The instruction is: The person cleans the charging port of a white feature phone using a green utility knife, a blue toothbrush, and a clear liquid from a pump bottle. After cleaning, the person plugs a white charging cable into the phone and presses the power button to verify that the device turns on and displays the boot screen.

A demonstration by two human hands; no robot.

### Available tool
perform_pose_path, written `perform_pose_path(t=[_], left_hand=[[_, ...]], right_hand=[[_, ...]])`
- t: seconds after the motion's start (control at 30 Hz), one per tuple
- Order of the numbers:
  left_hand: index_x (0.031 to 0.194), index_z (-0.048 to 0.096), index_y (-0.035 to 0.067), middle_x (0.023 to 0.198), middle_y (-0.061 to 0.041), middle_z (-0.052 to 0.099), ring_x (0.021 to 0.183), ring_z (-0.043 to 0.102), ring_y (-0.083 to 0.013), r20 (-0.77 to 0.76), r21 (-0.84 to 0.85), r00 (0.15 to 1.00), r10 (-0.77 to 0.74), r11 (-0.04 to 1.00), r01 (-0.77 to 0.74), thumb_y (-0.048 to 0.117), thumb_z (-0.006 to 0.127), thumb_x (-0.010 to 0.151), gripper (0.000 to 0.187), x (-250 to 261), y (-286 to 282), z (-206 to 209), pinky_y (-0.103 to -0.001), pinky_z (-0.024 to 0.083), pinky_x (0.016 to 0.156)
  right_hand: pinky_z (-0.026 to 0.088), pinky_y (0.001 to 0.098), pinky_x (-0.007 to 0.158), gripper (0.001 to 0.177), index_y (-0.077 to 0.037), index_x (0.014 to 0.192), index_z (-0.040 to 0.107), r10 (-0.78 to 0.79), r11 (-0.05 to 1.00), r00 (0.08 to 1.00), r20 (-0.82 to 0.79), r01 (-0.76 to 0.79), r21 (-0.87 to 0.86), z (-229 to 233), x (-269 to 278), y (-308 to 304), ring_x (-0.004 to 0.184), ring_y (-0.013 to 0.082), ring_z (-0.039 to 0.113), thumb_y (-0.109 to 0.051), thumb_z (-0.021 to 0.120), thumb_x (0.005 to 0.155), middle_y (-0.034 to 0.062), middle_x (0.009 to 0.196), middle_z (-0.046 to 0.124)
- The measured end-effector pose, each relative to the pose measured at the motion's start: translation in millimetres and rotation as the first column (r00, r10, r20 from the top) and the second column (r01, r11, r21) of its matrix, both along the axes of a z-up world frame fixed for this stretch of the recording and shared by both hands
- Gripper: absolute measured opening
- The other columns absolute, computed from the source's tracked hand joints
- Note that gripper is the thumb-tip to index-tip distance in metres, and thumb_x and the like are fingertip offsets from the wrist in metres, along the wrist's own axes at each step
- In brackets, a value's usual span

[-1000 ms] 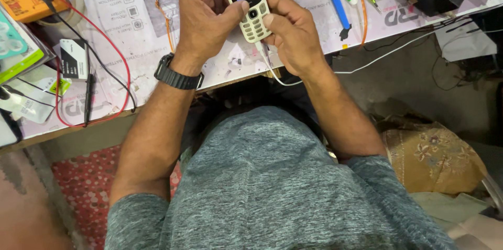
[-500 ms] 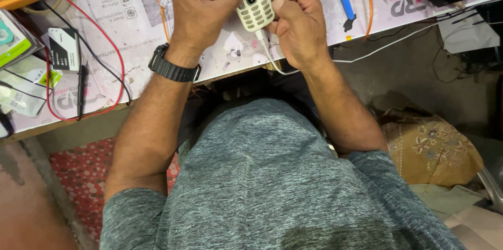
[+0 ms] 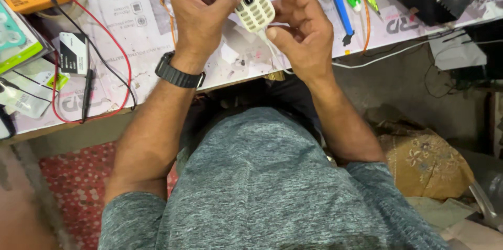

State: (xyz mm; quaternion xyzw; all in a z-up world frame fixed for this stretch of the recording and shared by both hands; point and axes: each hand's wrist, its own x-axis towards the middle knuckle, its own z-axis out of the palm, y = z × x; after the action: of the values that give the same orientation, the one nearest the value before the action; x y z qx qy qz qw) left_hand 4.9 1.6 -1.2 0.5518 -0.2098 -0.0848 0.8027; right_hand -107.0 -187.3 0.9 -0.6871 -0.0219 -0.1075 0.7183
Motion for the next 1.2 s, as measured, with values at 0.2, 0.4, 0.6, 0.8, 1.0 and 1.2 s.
perform_pose_path(t=[0.2, 0.4, 0.6, 0.8, 1.0, 1.2], left_hand=[[0.121, 0.06, -0.003, 0.11, -0.01, 0.075, 0.097, 0.074, -0.0123, -0.021, 0.046, 0.999, -0.037, 0.998, 0.038, -0.005, 0.072, 0.094, 0.029, -1.1, -1.9, 4.3, -0.026, 0.063, 0.087], [0.123, 0.062, -0.004, 0.107, -0.008, 0.075, 0.094, 0.072, -0.0099, -0.07, 0.078, 0.997, -0.043, 0.996, 0.049, -0.005, 0.071, 0.091, 0.033, -4.5, -3.8, 13.2, -0.024, 0.061, 0.084], [0.121, 0.062, -0.004, 0.105, -0.009, 0.075, 0.092, 0.073, -0.0107, -0.094, 0.075, 0.994, -0.048, 0.996, 0.055, -0.005, 0.07, 0.089, 0.034, -5.8, -4.8, 13.6, -0.025, 0.062, 0.083], [0.117, 0.062, -0.004, 0.099, -0.01, 0.077, 0.084, 0.076, -0.0123, -0.055, 0.177, 0.998, -0.016, 0.984, 0.026, -0.004, 0.069, 0.089, 0.029, -1.6, -3.0, 6.5, -0.026, 0.065, 0.077], [0.121, 0.06, -0.006, 0.105, -0.012, 0.076, 0.093, 0.075, -0.0134, -0.032, 0.07, 0.998, -0.061, 0.996, 0.063, -0.006, 0.068, 0.09, 0.032, -0.8, -4.1, 6.5, -0.027, 0.064, 0.085], [0.122, 0.061, -0.006, 0.106, -0.013, 0.077, 0.093, 0.077, -0.0146, -0.026, 0.09, 0.998, -0.052, 0.994, 0.054, -0.006, 0.067, 0.091, 0.031, -0.4, -0.5, 4.4, -0.028, 0.066, 0.086]], right_hand=[[0.062, 0.0371, 0.093, 0.036, 0.005, 0.134, 0.057, -0.014, 0.935, 0.993, -0.114, 0.053, 0.35, -14.9, 16.3, -11.8, 0.104, 0.0229, 0.072, -0.013, 0.066, 0.104, 0.0165, 0.119, 0.071], [0.062, 0.0404, 0.096, 0.03, 0.005, 0.13, 0.058, -0.019, 0.91, 0.992, -0.127, 0.07, 0.409, -16.0, 14.3, -11.2, 0.106, 0.0252, 0.073, -0.012, 0.062, 0.106, 0.018, 0.116, 0.072], [0.064, 0.038, 0.084, 0.018, 0.003, 0.121, 0.062, -0.258, 0.901, 0.966, -0.011, 0.244, 0.359, -12.6, 13.1, -7.9, 0.095, 0.0214, 0.072, -0.004, 0.063, 0.104, 0.0147, 0.106, 0.071], [0.062, 0.0348, 0.076, 0.016, 0.001, 0.116, 0.063, -0.486, 0.874, 0.798, 0.356, 0.452, 0.177, 29.1, -44.1, -35.3, 0.089, 0.0178, 0.068, 0.006, 0.066, 0.102, 0.0105, 0.104, 0.067], [0.061, 0.0342, 0.077, 0.016, 0.001, 0.117, 0.063, -0.571, 0.791, 0.68, 0.459, 0.605, 0.087, 60.4, -90.1, -55.0, 0.09, 0.0178, 0.067, 0.005, 0.066, 0.102, 0.0107, 0.105, 0.067], [0.061, 0.0336, 0.078, 0.017, 0.001, 0.118, 0.063, -0.578, 0.774, 0.67, 0.466, 0.632, 0.051, 50.0, -126.2, -54.3, 0.09, 0.0178, 0.067, 0.004, 0.066, 0.102, 0.0108, 0.106, 0.066]])
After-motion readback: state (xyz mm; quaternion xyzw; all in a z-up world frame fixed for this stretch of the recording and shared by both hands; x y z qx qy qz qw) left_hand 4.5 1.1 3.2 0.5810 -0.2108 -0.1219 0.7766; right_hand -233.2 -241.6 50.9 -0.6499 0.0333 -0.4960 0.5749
